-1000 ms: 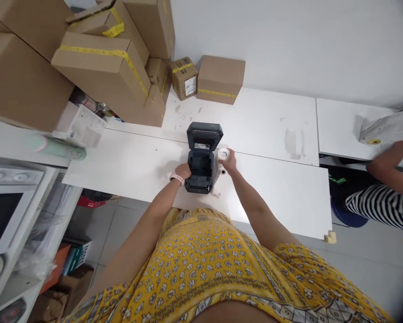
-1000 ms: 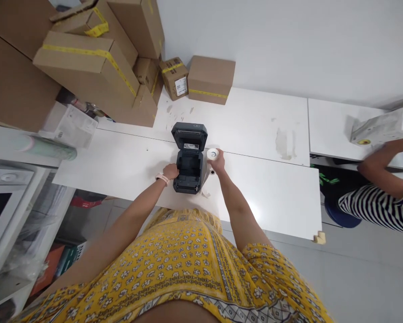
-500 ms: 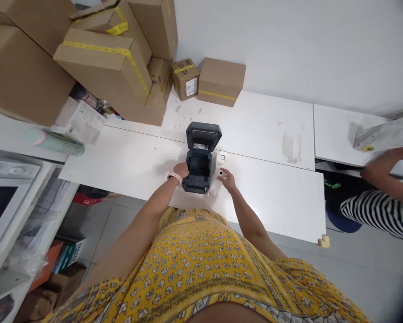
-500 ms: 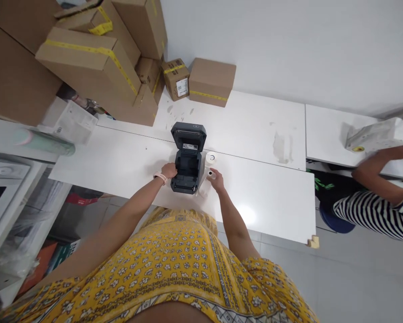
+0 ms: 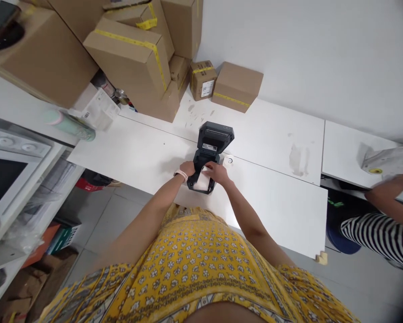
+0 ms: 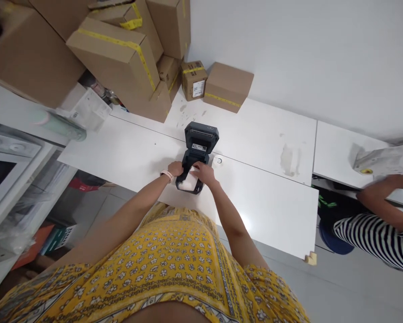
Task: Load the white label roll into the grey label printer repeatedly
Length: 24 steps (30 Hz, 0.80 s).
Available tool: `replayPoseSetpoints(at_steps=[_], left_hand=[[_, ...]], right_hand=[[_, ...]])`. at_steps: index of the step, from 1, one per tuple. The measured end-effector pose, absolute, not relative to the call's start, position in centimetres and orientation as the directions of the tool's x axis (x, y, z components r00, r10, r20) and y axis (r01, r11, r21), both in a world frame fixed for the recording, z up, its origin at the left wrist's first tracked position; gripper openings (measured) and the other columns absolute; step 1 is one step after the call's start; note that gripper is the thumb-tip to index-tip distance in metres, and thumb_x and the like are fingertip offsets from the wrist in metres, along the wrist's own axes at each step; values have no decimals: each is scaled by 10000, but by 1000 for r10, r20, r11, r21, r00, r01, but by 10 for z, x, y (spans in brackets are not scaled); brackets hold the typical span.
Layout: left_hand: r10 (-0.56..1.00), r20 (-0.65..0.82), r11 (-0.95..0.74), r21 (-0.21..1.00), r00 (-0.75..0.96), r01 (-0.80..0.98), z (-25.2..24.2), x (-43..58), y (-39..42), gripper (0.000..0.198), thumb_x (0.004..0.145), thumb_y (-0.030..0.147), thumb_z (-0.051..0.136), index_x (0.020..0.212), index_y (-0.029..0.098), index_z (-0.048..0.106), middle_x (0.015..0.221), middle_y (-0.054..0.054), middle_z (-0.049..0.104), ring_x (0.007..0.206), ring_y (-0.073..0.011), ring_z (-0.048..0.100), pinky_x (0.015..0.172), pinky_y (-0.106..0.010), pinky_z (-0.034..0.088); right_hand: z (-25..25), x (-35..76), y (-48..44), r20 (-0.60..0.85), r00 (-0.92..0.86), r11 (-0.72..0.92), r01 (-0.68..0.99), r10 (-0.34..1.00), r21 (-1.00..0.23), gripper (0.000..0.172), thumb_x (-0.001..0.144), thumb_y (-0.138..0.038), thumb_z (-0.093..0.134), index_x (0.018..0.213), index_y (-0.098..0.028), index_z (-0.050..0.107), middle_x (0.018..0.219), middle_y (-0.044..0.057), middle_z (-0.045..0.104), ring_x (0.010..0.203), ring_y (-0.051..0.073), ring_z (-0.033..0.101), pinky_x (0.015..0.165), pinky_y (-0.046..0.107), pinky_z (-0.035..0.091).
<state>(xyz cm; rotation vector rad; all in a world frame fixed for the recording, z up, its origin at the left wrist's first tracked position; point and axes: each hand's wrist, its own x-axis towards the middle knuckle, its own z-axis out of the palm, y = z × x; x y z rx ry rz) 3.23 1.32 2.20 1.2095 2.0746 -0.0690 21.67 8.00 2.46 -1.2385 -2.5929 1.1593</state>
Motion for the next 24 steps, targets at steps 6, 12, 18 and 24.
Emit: replayPoseSetpoints(at_steps=[6,12,18,24], left_hand=[[736,-591,577,291,-330,763,15,33,0,345,965,362,519,1213,152,636,1219,-200,707,1184,-321,675,918,-366,529],[713,-599,631,324,-363,705,2,34,-3,393,955,465,529,1209,175,602,1192,-168,721,1158,-311,687,875,-347,520],[697,-616,666,363,-369,652,-4,32,-8,463,952,574,499,1172,180,604,1207,-166,724,1181,-305,676,881,-340,508],[688,-626,679,374,-369,631,-7,35,-7,474,955,551,493,1207,162,592,1243,-188,708,1187,-318,674,884,-354,511]], right_hand=[[4,176,67,-316,-734,682,677,601,-276,319,948,-375,622,1182,-183,721,1105,138,780,1055,283,705,1026,404,411],[-10,180,66,-320,-775,747,622,545,-236,327,989,-296,522,1209,-167,726,1010,148,796,1005,253,724,1147,409,296],[-17,183,64,-279,-806,782,583,523,-221,398,1003,-220,417,1302,-145,668,1088,149,782,1081,249,692,1216,444,235],[-28,194,59,-147,-863,830,505,483,-237,507,1049,-320,340,1398,-37,575,1195,209,737,1172,265,655,1278,471,193]])
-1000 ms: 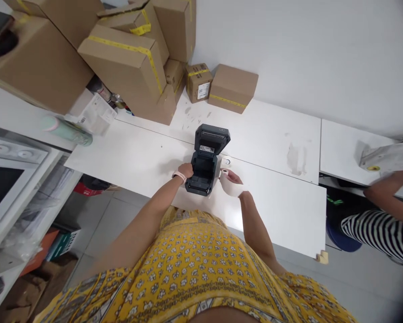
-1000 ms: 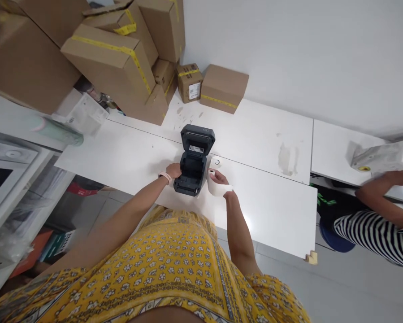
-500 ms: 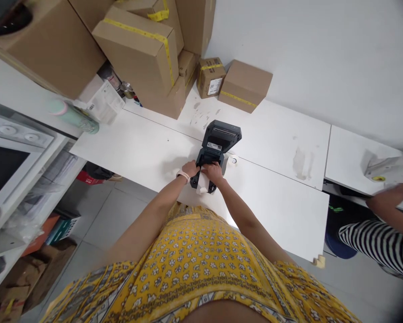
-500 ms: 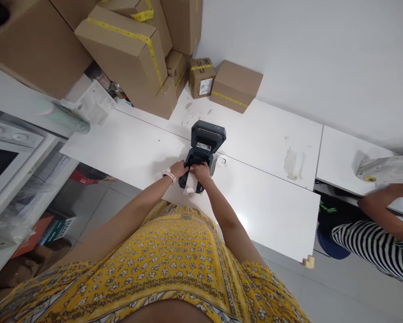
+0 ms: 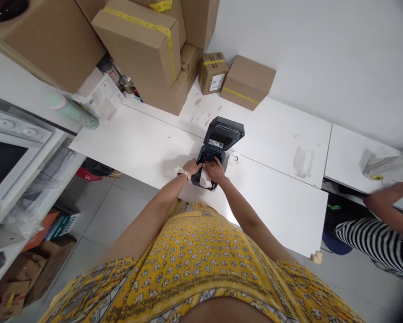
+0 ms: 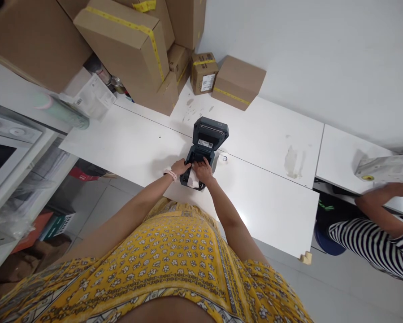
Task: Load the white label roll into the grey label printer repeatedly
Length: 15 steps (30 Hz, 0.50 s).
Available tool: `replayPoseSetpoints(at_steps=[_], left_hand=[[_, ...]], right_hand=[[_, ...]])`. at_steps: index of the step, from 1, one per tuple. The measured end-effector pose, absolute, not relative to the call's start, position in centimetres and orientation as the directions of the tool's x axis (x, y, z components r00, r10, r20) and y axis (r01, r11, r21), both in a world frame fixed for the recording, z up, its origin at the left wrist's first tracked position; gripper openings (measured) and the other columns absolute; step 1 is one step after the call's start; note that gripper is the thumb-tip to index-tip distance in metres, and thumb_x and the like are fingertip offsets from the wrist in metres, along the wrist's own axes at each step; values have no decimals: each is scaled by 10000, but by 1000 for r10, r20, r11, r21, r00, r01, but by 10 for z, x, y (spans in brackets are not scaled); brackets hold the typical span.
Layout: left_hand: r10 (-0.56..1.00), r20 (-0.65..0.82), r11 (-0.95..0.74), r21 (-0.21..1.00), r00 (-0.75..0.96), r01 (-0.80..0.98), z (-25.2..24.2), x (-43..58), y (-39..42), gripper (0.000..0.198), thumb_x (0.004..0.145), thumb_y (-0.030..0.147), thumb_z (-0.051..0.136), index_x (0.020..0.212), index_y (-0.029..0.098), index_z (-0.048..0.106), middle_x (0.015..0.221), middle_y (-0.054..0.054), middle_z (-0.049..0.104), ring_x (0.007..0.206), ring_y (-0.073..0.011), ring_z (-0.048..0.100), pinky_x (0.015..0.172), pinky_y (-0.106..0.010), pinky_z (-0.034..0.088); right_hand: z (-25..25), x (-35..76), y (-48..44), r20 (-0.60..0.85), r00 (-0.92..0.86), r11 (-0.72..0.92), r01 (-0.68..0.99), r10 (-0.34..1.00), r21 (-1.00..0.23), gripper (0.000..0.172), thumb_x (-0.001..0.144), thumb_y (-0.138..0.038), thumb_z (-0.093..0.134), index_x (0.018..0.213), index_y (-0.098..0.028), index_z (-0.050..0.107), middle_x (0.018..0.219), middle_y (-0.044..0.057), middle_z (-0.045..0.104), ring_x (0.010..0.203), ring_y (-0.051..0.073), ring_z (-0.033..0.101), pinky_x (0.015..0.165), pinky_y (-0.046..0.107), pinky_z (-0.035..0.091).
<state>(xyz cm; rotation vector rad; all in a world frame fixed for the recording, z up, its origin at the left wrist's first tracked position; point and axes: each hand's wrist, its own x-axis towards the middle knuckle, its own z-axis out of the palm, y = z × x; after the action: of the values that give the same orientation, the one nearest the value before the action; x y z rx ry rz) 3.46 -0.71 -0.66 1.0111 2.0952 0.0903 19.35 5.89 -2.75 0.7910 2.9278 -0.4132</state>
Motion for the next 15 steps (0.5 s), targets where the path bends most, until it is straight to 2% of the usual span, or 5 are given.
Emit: replayPoseSetpoints(at_steps=[4,6,10,15], left_hand=[[696,-624,669,383,-357,637,-8,34,-6,467,958,541,483,1199,161,606,1251,-192,704,1199,-328,665,911,-367,504],[701,-619,666,390,-355,636,-10,34,-6,476,957,545,475,1204,160,608,1260,-193,700,1206,-338,660,916,-376,502],[707,-603,670,402,-370,624,-14,34,-8,476,951,540,478,1210,162,608,1257,-197,699,1204,-349,658,918,-391,499],[689,-599,707,434,-407,558,-16,36,-11,472,934,558,500,1181,173,614,1250,-196,700,1176,-348,668,885,-383,501]], right_hand=[[-39,203,44,-33,-867,836,490,498,-246,594,1048,-421,373,1461,-13,502,1461,232,579,1402,308,512,1285,524,204],[-45,206,36,-11,-858,833,502,514,-231,649,1043,-471,378,1485,-3,469,1535,234,497,1458,324,452,1276,537,237],[-55,207,28,2,-833,810,536,553,-238,723,1027,-547,385,1507,-9,442,1575,230,439,1484,335,419,1270,542,262],[-60,205,28,34,-810,786,556,585,-272,747,1009,-599,394,1510,-50,462,1568,205,458,1499,341,393,1263,547,273]])
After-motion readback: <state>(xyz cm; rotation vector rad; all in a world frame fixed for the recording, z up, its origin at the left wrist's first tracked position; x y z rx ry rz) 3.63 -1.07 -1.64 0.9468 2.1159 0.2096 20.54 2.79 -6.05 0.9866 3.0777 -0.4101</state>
